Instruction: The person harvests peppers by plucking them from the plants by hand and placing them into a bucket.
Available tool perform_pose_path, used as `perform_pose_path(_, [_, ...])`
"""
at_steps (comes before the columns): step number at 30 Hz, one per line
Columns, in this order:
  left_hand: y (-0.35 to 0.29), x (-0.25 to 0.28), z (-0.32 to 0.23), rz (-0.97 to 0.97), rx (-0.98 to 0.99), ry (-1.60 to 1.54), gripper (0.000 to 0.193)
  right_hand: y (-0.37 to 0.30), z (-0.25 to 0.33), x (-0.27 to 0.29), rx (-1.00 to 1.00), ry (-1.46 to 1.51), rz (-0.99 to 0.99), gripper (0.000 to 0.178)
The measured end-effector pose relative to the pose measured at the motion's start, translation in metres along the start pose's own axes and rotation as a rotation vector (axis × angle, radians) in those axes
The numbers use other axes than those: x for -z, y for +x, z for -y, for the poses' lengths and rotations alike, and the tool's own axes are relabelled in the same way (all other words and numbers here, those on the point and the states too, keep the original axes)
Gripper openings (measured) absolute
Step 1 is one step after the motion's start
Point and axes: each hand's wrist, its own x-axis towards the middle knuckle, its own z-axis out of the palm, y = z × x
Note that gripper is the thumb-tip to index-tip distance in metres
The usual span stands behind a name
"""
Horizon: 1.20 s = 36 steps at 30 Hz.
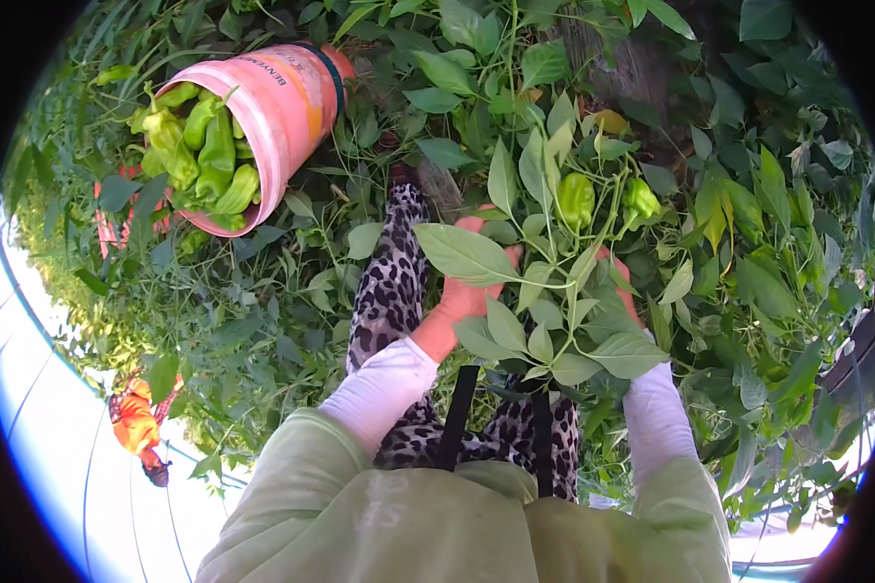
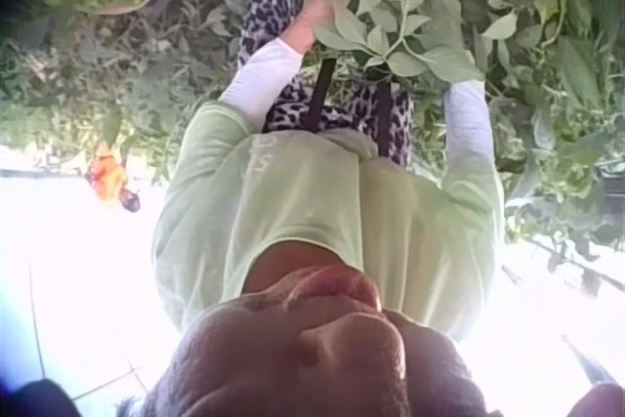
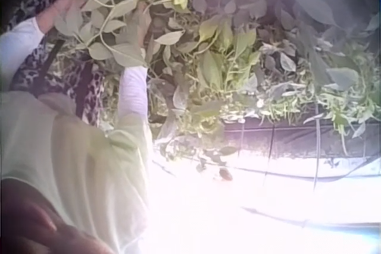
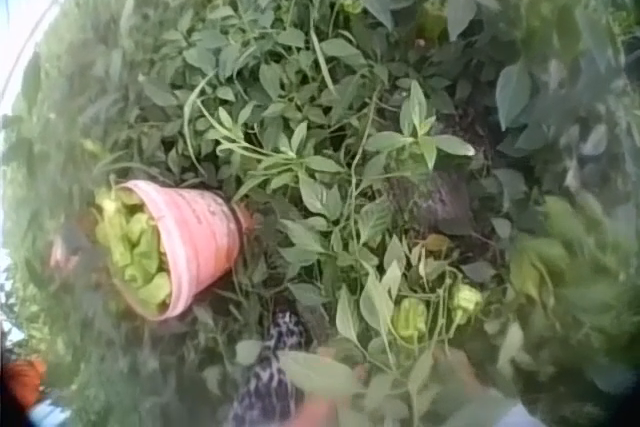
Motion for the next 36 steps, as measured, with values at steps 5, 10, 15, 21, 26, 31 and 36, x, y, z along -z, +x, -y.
perform_pose_path(5, [-0.019,-0.035,-0.038,0.454,0.014,-0.614,0.071,-0.021,0.018,-0.016,0.226,-0.523,0.179,0.036])
perform_pose_path(10, [0.005,-0.046,-0.016,0.537,0.107,-0.634,0.021,-0.03,0.023,-0.01,-0.033,-0.233,0.176,0.051])
perform_pose_path(15, [0.011,-0.057,-0.002,0.574,0.019,-0.721,0.018,-0.052,0.081,0.002,0.539,-1.264,0.146,0.04])
perform_pose_path(21, [0.015,-0.056,-0.011,0.58,-0.057,-0.674,0.023,-0.064,0.187,-0.022,0.708,-0.879,-0.284,0.05])
perform_pose_path(26, [0.022,-0.051,-0.028,0.569,-0.079,-0.823,0.011,-0.011,0.168,-0.035,0.679,-1.667,0.015,0.055])
perform_pose_path(31, [0.021,-0.05,-0.031,0.515,-0.11,-0.798,0.012,-0.002,0.157,-0.027,0.859,-1.658,0.036,0.037])
perform_pose_path(36, [0.02,-0.054,-0.032,0.255,-0.491,-0.374,0.017,-0.049,0.159,-0.032,0.579,-1.426,0.08,0.029])
